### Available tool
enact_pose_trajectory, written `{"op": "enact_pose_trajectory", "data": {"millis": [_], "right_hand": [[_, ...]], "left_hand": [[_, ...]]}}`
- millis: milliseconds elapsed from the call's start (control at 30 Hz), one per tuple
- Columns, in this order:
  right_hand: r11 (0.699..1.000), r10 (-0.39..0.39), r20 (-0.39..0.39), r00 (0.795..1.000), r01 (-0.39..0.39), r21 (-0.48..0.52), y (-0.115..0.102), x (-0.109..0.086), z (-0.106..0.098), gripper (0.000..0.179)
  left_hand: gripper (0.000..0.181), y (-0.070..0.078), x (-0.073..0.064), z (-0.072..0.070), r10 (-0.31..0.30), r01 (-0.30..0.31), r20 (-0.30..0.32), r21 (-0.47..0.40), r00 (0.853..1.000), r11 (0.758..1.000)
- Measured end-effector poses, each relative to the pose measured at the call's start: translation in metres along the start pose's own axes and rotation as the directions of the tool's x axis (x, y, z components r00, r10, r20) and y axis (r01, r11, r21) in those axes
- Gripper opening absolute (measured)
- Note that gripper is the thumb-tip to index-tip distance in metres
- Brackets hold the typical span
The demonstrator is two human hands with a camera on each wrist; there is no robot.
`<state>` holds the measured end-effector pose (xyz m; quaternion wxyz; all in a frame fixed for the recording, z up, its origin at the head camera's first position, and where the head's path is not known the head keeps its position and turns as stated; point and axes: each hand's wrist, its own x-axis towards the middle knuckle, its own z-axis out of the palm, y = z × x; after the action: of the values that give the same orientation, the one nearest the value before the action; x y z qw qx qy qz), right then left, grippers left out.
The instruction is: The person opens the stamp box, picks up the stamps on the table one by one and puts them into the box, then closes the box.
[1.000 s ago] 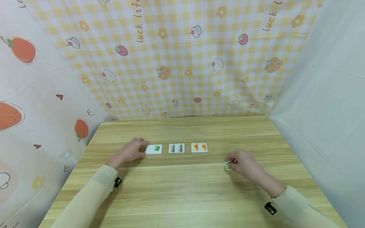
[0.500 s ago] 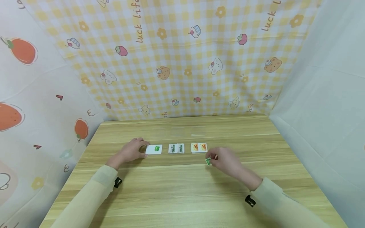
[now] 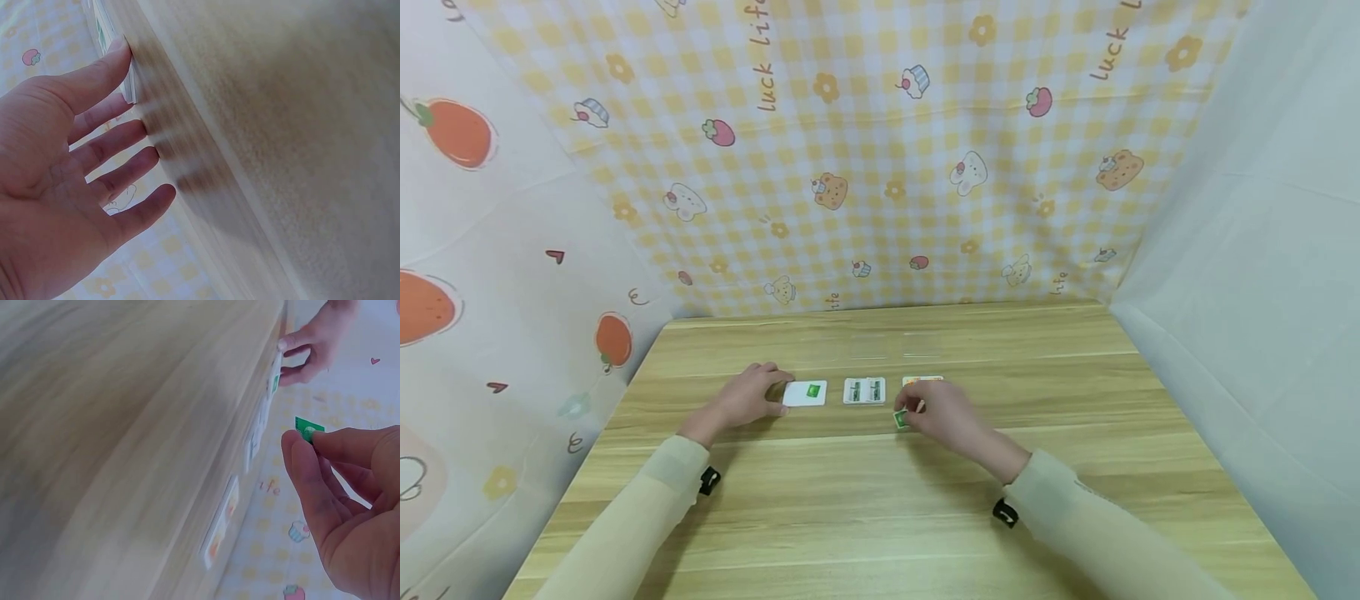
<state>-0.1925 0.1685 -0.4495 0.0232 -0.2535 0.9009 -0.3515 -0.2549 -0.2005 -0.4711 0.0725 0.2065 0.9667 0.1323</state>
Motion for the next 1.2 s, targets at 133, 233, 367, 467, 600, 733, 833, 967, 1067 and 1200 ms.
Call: {"op": "enact_pose_trajectory", "data": {"millis": [133,233,367,467,600,733,833,967,1067,1200], "right_hand": [[1.000,-0.003,-0.003,1.000,0.003,0.027,-0.009,0.016,0.008,0.016],[0.999,0.006,0.003,1.000,-0.006,0.043,-0.017,0.029,0.014,0.015],[0.998,0.005,-0.005,1.000,-0.004,0.055,-0.030,0.047,0.021,0.012],[0.999,-0.007,-0.019,1.000,0.007,0.046,-0.038,0.062,0.027,0.010],[0.999,-0.022,-0.019,1.000,0.022,0.025,-0.047,0.083,0.035,0.005],[0.999,-0.017,0.000,1.000,0.017,0.031,-0.054,0.103,0.044,0.003],[0.999,-0.009,0.008,1.000,0.008,0.047,-0.059,0.116,0.052,0.005],[0.998,0.002,0.020,1.000,-0.003,0.056,-0.063,0.133,0.064,0.006],[0.999,0.020,0.030,0.999,-0.021,0.024,-0.065,0.143,0.073,0.008],[0.999,0.033,0.056,0.998,-0.031,-0.035,-0.067,0.153,0.085,0.008]], "left_hand": [[0.062,0.000,-0.001,-0.001,-0.002,0.002,-0.002,-0.005,1.000,1.000],[0.061,0.000,-0.001,-0.001,0.003,-0.003,-0.004,-0.007,1.000,1.000],[0.061,-0.001,0.001,-0.001,0.011,-0.011,-0.010,-0.005,1.000,1.000],[0.061,-0.002,0.002,-0.001,0.018,-0.018,-0.014,-0.001,1.000,1.000],[0.062,-0.003,0.003,0.000,0.023,-0.023,-0.011,0.000,1.000,1.000],[0.061,-0.005,0.003,0.001,0.024,-0.024,-0.004,-0.009,1.000,1.000],[0.061,-0.006,0.003,0.002,0.038,-0.038,-0.010,-0.008,0.999,0.999],[0.061,-0.006,0.004,0.001,0.043,-0.044,-0.020,-0.007,0.999,0.999],[0.060,-0.006,0.004,0.001,0.036,-0.036,-0.016,-0.008,0.999,0.999],[0.062,-0.007,0.005,0.003,0.036,-0.036,-0.017,-0.007,0.999,0.999]]}}
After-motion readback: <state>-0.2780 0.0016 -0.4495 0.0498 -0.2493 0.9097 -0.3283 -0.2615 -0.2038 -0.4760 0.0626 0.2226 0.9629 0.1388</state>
